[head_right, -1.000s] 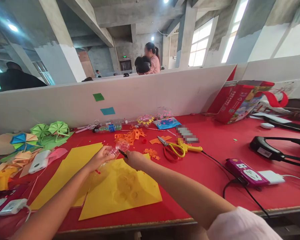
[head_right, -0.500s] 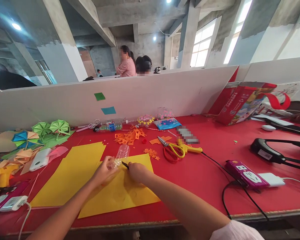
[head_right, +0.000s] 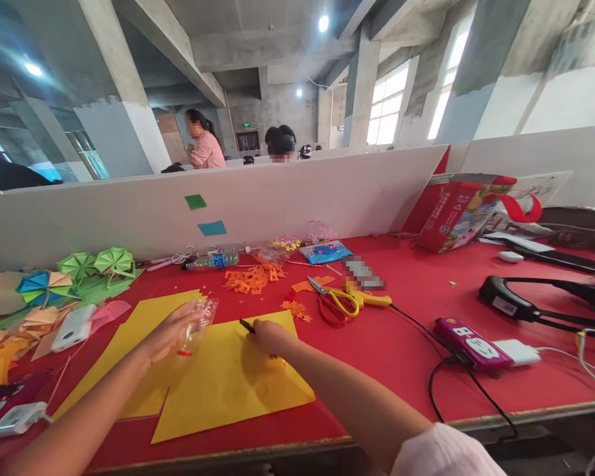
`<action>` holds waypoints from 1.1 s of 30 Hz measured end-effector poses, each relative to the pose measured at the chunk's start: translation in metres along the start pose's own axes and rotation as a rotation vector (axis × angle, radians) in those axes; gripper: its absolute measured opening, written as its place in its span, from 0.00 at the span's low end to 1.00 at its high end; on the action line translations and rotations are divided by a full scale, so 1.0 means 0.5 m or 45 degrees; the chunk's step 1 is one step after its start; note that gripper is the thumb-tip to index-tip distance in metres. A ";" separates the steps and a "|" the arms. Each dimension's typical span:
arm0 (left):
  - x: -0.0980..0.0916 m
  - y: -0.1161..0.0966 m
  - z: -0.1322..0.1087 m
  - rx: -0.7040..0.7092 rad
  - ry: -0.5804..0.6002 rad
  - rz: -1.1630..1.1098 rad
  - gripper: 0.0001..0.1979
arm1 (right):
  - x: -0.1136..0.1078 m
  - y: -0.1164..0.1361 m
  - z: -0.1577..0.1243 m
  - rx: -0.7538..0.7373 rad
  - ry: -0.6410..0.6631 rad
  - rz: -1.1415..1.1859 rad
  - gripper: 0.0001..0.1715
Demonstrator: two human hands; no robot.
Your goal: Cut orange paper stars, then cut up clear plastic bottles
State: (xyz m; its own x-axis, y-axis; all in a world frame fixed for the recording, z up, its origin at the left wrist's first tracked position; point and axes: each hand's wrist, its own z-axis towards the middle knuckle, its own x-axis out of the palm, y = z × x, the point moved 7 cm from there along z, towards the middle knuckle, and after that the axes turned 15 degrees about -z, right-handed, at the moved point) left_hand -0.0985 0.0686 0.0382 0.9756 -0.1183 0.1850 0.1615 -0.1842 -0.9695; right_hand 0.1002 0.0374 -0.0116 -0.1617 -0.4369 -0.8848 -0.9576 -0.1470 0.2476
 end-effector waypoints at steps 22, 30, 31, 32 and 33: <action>0.100 0.180 0.141 -0.104 -0.285 -0.963 0.12 | -0.089 -0.203 -0.017 0.174 -0.322 0.302 0.18; 0.098 0.184 0.149 0.127 -0.277 -1.040 0.20 | -0.147 -0.163 0.100 0.123 -0.433 -0.021 0.16; 0.097 0.182 0.148 0.175 -0.283 -1.014 0.21 | -0.143 -0.141 0.122 0.079 -0.443 -0.058 0.16; 0.093 0.180 0.147 0.222 -0.312 -0.976 0.22 | -0.138 -0.116 0.144 0.023 -0.454 -0.092 0.17; 0.086 0.179 0.145 0.261 -0.369 -0.931 0.23 | -0.133 -0.091 0.165 -0.027 -0.468 -0.124 0.17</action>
State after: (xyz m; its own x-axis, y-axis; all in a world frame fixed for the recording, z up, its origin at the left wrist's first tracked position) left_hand -0.0314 0.1178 -0.0525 0.6081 0.2254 0.7612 0.7695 0.0683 -0.6350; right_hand 0.1350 0.1462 0.0032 -0.1483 -0.0729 -0.9863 -0.9683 -0.1921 0.1598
